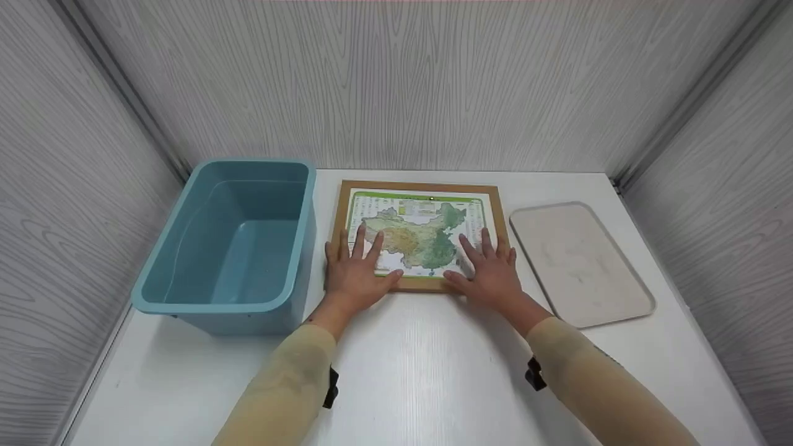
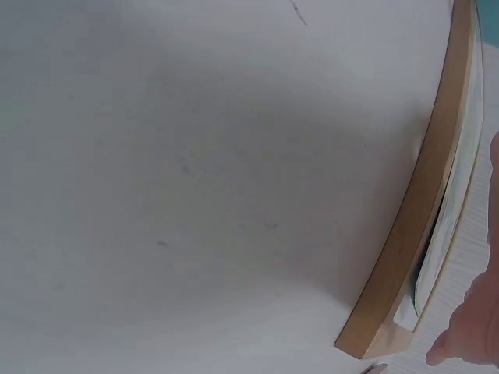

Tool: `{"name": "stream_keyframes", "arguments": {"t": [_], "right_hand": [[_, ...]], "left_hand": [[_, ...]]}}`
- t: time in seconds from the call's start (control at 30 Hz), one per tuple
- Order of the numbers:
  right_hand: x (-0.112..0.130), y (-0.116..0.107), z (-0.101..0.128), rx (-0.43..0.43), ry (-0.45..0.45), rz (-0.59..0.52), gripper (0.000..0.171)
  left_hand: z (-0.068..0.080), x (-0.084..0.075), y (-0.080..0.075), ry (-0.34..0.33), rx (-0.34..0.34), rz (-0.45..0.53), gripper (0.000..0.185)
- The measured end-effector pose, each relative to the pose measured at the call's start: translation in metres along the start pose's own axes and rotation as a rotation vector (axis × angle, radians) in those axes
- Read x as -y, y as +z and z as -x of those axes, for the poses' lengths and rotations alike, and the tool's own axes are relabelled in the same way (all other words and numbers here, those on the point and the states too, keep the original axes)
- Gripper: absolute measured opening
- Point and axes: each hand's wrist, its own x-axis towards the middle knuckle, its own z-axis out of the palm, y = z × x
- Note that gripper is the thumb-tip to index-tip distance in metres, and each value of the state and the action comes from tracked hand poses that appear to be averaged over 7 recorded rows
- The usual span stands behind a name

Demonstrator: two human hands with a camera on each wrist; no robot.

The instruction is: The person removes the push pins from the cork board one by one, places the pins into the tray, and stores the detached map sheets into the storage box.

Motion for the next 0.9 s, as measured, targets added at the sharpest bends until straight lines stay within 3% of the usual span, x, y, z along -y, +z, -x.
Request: {"name": "stream_keyframes", "arguments": {"t": [0.2,0.63,0.9], "right_hand": [[-0.009,0.001,0.002,-0.001,-0.005,0.004,0.097],[-0.026,0.004,0.01,0.053,0.043,-0.023,0.103],[-0.032,0.006,0.014,0.034,0.024,-0.019,0.103]], "left_hand": [[-0.001,0.003,0.004,0.001,-0.016,0.031,0.094],[-0.003,0.005,0.009,-0.028,0.035,0.061,0.095],[-0.003,0.01,0.017,-0.028,0.027,0.089,0.095]]}}
